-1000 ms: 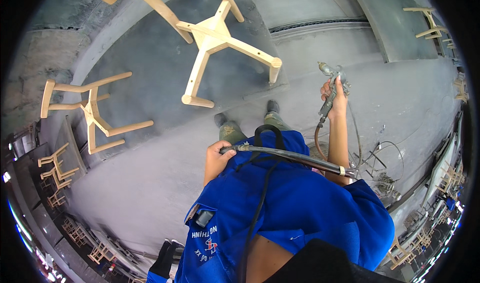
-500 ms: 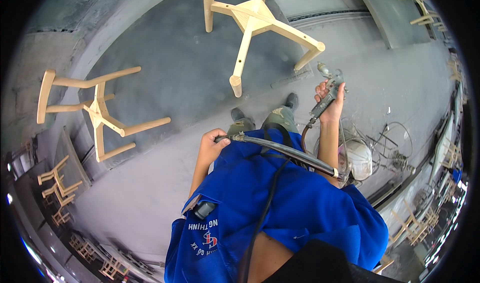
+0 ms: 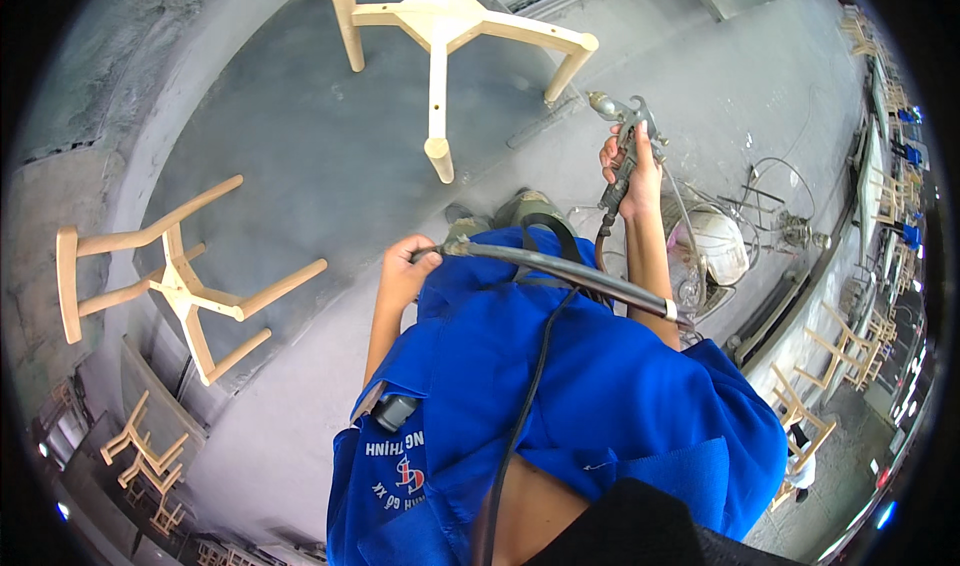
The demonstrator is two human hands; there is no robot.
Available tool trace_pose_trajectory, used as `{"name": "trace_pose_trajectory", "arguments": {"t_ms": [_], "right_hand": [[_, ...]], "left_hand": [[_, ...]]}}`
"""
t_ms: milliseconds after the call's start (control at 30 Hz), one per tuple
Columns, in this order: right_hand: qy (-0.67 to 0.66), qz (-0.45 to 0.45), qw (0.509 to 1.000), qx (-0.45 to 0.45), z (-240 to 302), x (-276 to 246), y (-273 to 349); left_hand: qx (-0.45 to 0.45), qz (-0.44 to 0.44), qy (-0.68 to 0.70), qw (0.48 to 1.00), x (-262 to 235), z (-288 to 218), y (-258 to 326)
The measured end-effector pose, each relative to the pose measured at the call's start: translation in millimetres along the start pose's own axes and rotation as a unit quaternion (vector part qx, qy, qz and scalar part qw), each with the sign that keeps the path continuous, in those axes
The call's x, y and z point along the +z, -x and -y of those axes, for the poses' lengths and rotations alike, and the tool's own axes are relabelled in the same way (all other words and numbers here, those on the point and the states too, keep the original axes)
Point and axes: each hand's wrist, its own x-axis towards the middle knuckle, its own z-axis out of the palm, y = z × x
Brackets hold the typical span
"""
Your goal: The person uses a spray gun to apply finish to wooden chair frames. They repeatedly pick up chairs, spray all sides, and place them back on the floor. The person also briefly adjusts the spray gun and walks to a container to refill the spray gun.
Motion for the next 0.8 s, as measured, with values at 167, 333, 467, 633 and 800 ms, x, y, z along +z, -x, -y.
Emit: {"name": "trace_pose_trajectory", "arguments": {"t_ms": [167, 333, 467, 633, 800], "right_hand": [[0.021, 0.001, 0.999, -0.024, 12, -11, 2], [-0.031, -0.015, 0.999, -0.032, 25, -37, 0], [-0.008, -0.056, 0.998, -0.042, 29, -60, 7], [0.094, -0.183, 0.979, -0.010, 40, -84, 12], [0.024, -0.101, 0.993, -0.055, 55, -119, 20]], "left_hand": [[-0.010, 0.007, 0.029, 0.999, 22, -9, -5], [-0.024, 0.059, -0.017, 0.998, 55, -17, -23], [-0.058, 0.093, 0.021, 0.994, 61, -14, -36], [-0.025, 0.090, -0.107, 0.990, 60, -8, -64], [-0.013, 0.158, -0.066, 0.985, 70, -6, -102]]}}
